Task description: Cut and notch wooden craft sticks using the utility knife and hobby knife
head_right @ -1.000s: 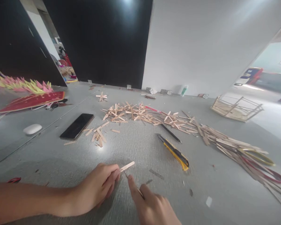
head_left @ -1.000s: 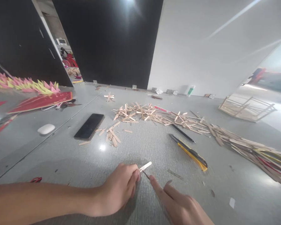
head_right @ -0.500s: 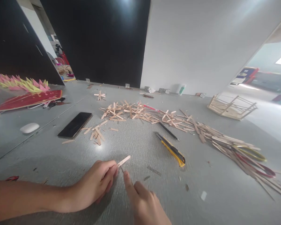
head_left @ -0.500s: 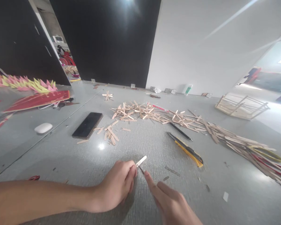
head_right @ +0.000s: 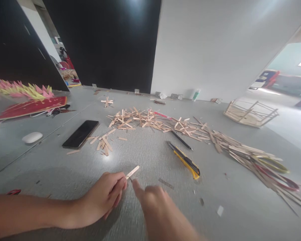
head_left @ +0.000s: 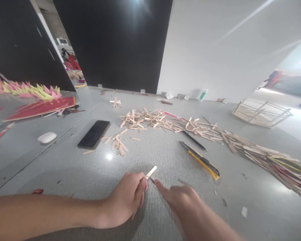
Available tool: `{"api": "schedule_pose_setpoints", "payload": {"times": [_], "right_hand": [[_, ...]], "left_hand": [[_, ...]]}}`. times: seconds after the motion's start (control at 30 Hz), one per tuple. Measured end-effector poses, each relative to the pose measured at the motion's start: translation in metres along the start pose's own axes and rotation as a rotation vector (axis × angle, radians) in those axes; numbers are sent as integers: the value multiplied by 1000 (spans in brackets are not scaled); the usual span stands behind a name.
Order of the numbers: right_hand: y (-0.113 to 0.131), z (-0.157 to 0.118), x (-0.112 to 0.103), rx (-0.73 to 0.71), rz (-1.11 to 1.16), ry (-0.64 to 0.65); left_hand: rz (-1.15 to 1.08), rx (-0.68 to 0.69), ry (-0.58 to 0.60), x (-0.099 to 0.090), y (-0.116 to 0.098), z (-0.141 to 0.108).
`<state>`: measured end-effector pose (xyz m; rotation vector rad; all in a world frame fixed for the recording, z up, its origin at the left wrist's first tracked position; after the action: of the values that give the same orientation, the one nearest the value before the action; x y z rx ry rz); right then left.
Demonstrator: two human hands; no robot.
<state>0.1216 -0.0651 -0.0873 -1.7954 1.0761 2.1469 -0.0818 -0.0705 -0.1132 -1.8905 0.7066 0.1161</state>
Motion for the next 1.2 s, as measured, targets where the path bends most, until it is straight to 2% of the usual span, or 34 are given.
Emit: {"api": "schedule_pose_setpoints", "payload": {"times": [0.1, 0.17, 0.23, 0.4, 0.47, 0.53, 0.67, 0.73, 0.8, 0.87, 0.93, 1.0, 1.07, 1.1, 1.2], "right_hand": [[0, -20, 46, 4, -4, -10], [1, -23, 50, -12, -6, -31], [3, -16, 30, -38, 1, -33], [7, 21, -54, 63, 52, 82], [9, 25, -63, 64, 57, 102], [11, 18, -47, 21, 56, 62], [13, -14, 10, -63, 4, -110], [13, -19, 18, -72, -21, -145], [13, -10, 3, -72, -15, -92], [12, 8, -26, -76, 26, 13], [13, 25, -53, -78, 36, 52], [12, 32, -60, -48, 55, 95], [8, 24, -43, -2, 88, 92], [5, 17, -28, 22, 91, 37], [-2, -9, 17, -68, 23, -93]], "left_hand": [[0, -12, -3, 0, 1, 0], [2, -12, 8, 0, 1, 0], [3, -4, 12, 0, 1, 0], [6, 26, 40, -2, -2, -2], [3, 20, 40, -2, -3, -2], [-6, 5, 27, -2, -2, -2], [-17, -33, -15, 1, 0, 0], [-17, -34, -16, 2, 1, 0], [-18, -22, -2, 2, 1, 0], [-19, -8, 11, 1, 0, 0], [-20, 1, 15, 0, -2, 0], [-22, 2, 12, -1, -3, -1], [-22, 0, 8, -1, -4, -1], [-22, 0, 5, 0, -4, -2], [-13, 3, -6, 0, -3, -2]]}}
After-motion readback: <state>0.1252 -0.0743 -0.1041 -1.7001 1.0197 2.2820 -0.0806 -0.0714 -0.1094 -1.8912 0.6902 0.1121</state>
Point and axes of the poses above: each hand's wrist, its own z-axis towards the middle knuckle, its own x-axis out of the palm, y = z × x, the point moved 2 cm from there along z, towards the middle knuckle, and after that the axes turned 15 degrees about -x, right-handed, at the moved point
